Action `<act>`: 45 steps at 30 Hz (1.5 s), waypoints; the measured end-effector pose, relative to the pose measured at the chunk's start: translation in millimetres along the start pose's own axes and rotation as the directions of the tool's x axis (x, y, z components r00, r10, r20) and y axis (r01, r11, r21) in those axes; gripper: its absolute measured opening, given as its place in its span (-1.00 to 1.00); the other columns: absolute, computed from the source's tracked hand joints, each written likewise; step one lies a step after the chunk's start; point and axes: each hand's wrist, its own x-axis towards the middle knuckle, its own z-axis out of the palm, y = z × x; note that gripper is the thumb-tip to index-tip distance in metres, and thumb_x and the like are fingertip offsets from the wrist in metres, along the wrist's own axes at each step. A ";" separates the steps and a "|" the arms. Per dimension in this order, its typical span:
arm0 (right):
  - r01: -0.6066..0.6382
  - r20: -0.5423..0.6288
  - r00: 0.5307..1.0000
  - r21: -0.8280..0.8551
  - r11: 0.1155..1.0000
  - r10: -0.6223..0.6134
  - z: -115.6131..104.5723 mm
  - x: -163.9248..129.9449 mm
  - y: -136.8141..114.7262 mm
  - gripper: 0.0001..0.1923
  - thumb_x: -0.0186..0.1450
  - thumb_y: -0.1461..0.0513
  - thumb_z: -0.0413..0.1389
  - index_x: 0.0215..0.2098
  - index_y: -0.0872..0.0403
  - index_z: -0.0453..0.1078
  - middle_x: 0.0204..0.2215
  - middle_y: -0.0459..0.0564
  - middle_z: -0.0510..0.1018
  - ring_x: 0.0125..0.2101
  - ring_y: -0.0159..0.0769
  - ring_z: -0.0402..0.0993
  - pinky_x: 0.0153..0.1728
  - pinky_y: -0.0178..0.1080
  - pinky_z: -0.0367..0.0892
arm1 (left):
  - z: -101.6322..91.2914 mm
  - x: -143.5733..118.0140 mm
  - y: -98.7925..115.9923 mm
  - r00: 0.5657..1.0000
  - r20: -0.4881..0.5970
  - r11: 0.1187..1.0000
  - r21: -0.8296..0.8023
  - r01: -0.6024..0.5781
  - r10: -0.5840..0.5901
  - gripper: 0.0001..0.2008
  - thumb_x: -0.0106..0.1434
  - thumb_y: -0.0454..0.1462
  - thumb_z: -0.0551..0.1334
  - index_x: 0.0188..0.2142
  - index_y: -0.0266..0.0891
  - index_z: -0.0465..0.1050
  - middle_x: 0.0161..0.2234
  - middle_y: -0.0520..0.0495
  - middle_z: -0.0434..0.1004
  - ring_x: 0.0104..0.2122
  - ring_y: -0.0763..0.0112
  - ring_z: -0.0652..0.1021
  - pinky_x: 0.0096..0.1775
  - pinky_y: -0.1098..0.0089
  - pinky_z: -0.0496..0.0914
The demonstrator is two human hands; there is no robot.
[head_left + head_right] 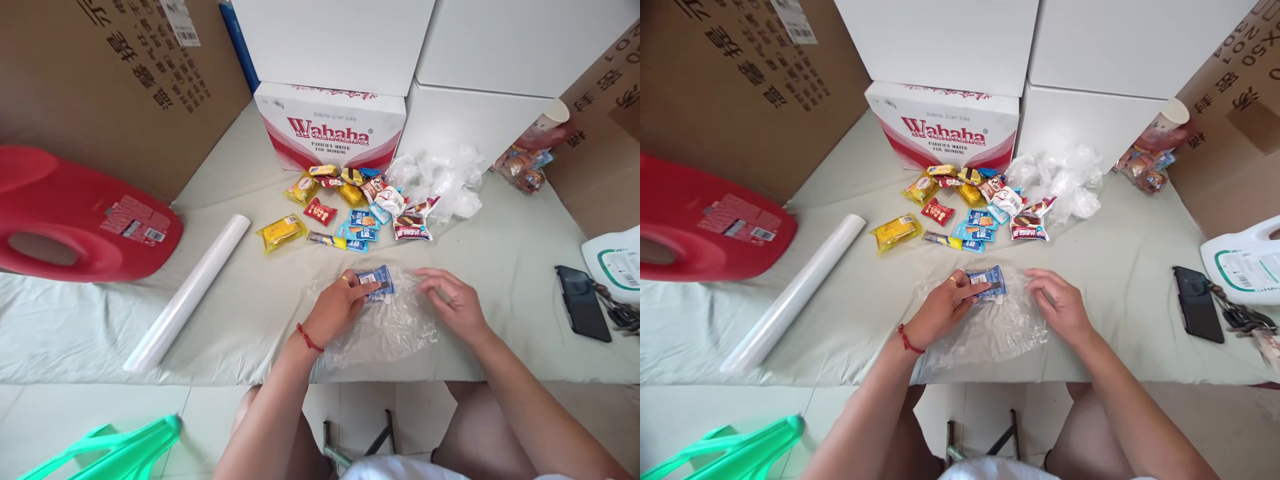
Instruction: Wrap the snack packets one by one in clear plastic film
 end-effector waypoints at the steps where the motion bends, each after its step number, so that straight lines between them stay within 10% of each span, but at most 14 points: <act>1: -0.059 -0.041 0.998 -0.050 0.997 0.057 -1.4 -1.2 7.8 -0.82 0.43 0.26 0.08 -0.04 -0.06 0.45 0.13 0.06 0.53 0.02 -0.15 0.56 0.00 -0.08 0.47 | -0.5 -0.2 -0.3 1.000 0.012 1.000 0.003 0.017 -0.017 -0.56 0.40 -0.33 0.12 0.18 0.04 0.54 -0.18 -0.11 0.39 -0.34 0.34 0.47 -0.26 0.30 0.43; 5: -0.041 0.010 0.999 -0.187 0.982 0.044 9.5 4.6 26.9 -0.58 0.36 0.17 0.21 0.17 -0.04 0.39 0.15 0.14 0.47 0.11 0.01 0.42 0.10 0.09 0.41 | -1.9 -0.1 1.3 0.996 0.057 0.998 -0.022 0.066 -0.065 -0.56 0.41 -0.30 0.12 0.20 0.06 0.53 -0.21 -0.11 0.42 -0.32 0.29 0.49 -0.23 0.28 0.42; 10: -0.020 -0.042 0.999 -0.151 0.988 0.014 19.5 26.1 24.4 -0.85 0.41 0.17 0.13 -0.12 -0.01 0.52 -0.18 0.07 0.58 -0.13 -0.08 0.44 -0.06 -0.01 0.40 | -5.1 -0.8 0.8 0.992 0.086 0.992 -0.081 0.101 -0.094 -0.57 0.41 -0.29 0.13 0.20 0.06 0.53 -0.22 -0.09 0.45 -0.33 0.31 0.50 -0.21 0.31 0.40; 19: -0.535 -0.171 0.815 0.148 0.832 0.554 -19.5 16.8 50.4 -0.72 0.27 0.01 0.20 -0.27 0.05 0.53 -0.43 -0.07 0.53 -0.45 -0.31 0.36 -0.38 -0.24 0.33 | -5.4 -1.6 1.6 0.991 0.084 0.992 -0.056 0.114 -0.109 -0.55 0.43 -0.30 0.12 0.25 0.04 0.47 -0.20 -0.06 0.49 -0.32 0.36 0.48 -0.21 0.35 0.35; 26: -0.088 -0.004 0.996 -0.033 0.996 0.088 -7.6 21.6 32.9 -0.47 0.30 0.11 0.26 0.24 -0.11 0.41 0.31 0.14 0.30 -0.26 -0.26 0.44 -0.18 -0.10 0.47 | -4.4 -1.4 1.3 0.991 0.090 0.993 -0.052 0.109 -0.104 -0.54 0.42 -0.32 0.13 0.25 0.04 0.47 -0.20 -0.06 0.50 -0.33 0.36 0.49 -0.21 0.36 0.35; 32: -0.013 -0.087 0.996 -0.142 0.990 0.000 -14.1 35.6 35.3 -0.80 0.40 0.25 0.08 -0.24 -0.06 0.56 -0.03 0.04 0.59 -0.07 -0.12 0.49 -0.07 -0.03 0.45 | -4.7 -2.0 1.0 0.992 0.089 0.995 -0.040 0.093 -0.089 -0.52 0.41 -0.35 0.12 0.26 0.02 0.46 -0.20 -0.06 0.51 -0.36 0.39 0.48 -0.22 0.37 0.36; 37: 0.004 -0.111 0.994 -0.168 0.986 -0.023 -31.4 -6.7 -1.2 -0.84 0.40 0.21 0.14 -0.06 -0.09 0.49 0.02 0.06 0.55 0.01 -0.09 0.49 -0.02 -0.01 0.47 | -5.9 -2.8 1.9 0.994 0.087 0.998 -0.018 0.068 -0.066 -0.52 0.43 -0.36 0.07 0.24 0.03 0.48 -0.22 -0.07 0.52 -0.36 0.38 0.49 -0.24 0.37 0.37; 41: 0.287 0.190 0.951 -0.242 0.927 -0.244 6.2 -47.5 -39.0 -0.42 0.35 0.12 0.26 0.30 -0.13 0.30 0.22 0.11 0.47 0.20 0.04 0.37 0.20 0.19 0.37 | -6.4 -3.5 3.9 0.996 0.072 0.998 0.023 0.053 -0.054 -0.51 0.44 -0.37 0.02 0.24 0.03 0.49 -0.17 -0.10 0.55 -0.34 0.36 0.53 -0.25 0.37 0.40; 45: 0.263 0.022 0.962 -0.350 0.899 -0.273 47.3 -59.3 -47.2 -0.50 0.38 0.27 0.20 0.25 -0.18 0.35 0.15 0.06 0.53 0.11 -0.04 0.43 0.16 0.22 0.41 | -7.3 -4.1 8.2 0.992 0.085 0.993 0.082 0.084 -0.091 -0.50 0.44 -0.35 0.04 0.24 0.07 0.47 -0.10 -0.09 0.64 -0.26 0.31 0.59 -0.24 0.37 0.42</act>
